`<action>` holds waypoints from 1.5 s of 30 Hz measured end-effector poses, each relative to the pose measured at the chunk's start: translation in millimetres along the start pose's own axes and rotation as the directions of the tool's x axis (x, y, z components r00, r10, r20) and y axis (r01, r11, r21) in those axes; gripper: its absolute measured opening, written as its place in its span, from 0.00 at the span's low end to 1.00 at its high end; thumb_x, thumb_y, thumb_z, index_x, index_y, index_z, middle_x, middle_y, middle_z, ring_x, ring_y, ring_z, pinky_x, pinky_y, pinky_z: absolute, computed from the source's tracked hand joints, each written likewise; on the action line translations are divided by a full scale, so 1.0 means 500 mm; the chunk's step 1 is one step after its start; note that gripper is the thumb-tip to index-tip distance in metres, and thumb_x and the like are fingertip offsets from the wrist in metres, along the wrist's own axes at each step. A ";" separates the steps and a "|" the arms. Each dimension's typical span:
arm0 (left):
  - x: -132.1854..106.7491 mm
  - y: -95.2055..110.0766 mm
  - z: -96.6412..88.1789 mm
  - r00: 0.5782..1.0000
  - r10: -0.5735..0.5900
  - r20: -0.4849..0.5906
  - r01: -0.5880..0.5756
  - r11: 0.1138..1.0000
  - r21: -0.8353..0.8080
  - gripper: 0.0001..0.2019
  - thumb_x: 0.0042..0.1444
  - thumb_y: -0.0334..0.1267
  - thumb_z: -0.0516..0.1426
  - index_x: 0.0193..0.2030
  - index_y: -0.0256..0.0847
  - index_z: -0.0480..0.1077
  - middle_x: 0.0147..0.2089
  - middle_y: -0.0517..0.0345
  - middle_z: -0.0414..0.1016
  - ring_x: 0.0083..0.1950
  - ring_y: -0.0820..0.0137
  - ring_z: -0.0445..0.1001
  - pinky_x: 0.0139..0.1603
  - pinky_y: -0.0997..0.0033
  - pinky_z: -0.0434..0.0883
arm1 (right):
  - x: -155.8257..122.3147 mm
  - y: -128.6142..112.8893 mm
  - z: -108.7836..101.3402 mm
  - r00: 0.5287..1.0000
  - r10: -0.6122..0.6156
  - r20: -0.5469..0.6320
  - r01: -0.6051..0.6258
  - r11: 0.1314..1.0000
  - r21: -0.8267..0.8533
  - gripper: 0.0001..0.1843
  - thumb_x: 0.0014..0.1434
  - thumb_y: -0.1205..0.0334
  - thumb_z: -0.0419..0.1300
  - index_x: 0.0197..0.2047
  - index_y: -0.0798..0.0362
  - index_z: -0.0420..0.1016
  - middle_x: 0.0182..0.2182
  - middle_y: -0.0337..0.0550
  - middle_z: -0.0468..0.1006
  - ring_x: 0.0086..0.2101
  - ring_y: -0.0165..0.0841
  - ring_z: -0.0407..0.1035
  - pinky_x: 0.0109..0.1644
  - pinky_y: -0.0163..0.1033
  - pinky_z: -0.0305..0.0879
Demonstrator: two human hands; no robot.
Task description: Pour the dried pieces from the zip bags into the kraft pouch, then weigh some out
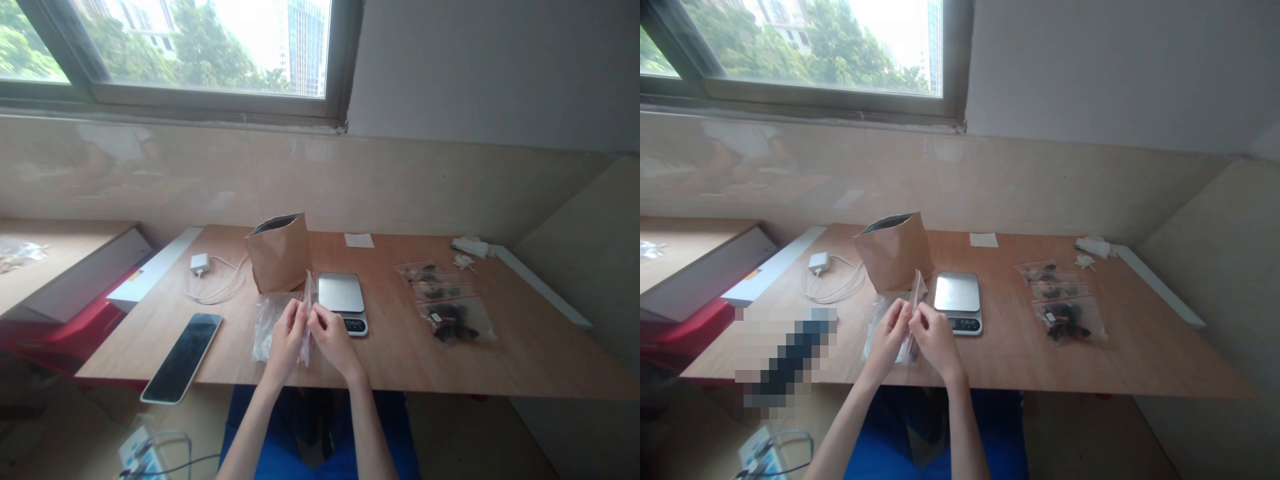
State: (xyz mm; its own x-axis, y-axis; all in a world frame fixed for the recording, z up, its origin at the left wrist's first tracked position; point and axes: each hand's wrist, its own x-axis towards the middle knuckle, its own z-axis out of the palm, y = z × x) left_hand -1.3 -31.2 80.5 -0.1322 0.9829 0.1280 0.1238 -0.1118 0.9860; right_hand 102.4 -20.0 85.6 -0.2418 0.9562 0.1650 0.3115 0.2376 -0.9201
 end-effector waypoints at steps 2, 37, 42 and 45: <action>-0.006 -0.001 -0.001 1.000 0.004 -0.009 -0.004 1.000 0.019 0.16 0.59 0.49 0.48 0.26 0.41 0.58 0.23 0.65 0.57 0.26 0.75 0.58 0.28 0.76 0.58 | 0.003 0.007 0.006 1.000 -0.004 -0.017 0.004 1.000 -0.009 0.15 0.58 0.59 0.48 0.21 0.51 0.52 0.17 0.30 0.57 0.20 0.25 0.53 0.25 0.32 0.47; 0.043 -0.168 0.017 0.913 -0.406 0.035 0.275 0.550 -0.789 0.14 0.51 0.47 0.54 0.39 0.39 0.70 0.29 0.58 0.76 0.23 0.73 0.71 0.18 0.77 0.64 | 0.005 -0.004 0.002 0.948 -0.189 -0.258 0.196 0.981 0.004 0.10 0.63 0.65 0.46 0.43 0.50 0.66 0.41 0.44 0.69 0.43 0.32 0.66 0.48 0.39 0.64; 0.042 -0.187 0.023 0.912 -0.406 -0.060 0.221 0.610 -0.761 0.16 0.49 0.47 0.57 0.39 0.36 0.72 0.36 0.55 0.77 0.36 0.68 0.75 0.37 0.71 0.71 | 0.021 0.009 0.018 0.992 -0.094 -0.088 0.092 0.995 -0.025 0.17 0.61 0.65 0.47 0.52 0.50 0.65 0.50 0.47 0.69 0.53 0.36 0.63 0.59 0.46 0.59; 0.043 -0.201 0.022 0.914 -0.391 -0.110 0.189 0.651 -0.735 0.17 0.47 0.46 0.58 0.41 0.37 0.72 0.41 0.55 0.77 0.44 0.66 0.74 0.47 0.70 0.69 | 0.032 0.028 0.034 0.998 0.015 -0.058 -0.022 0.993 -0.115 0.22 0.59 0.63 0.50 0.57 0.53 0.61 0.54 0.53 0.65 0.57 0.42 0.57 0.62 0.53 0.54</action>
State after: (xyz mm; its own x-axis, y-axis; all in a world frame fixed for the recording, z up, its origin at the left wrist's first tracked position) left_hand -5.8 2.8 -16.9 -0.2777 0.9258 -0.2564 -0.6677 0.0058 0.7444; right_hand 87.4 -4.3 69.3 -0.1836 0.9679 0.1714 0.4205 0.2349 -0.8763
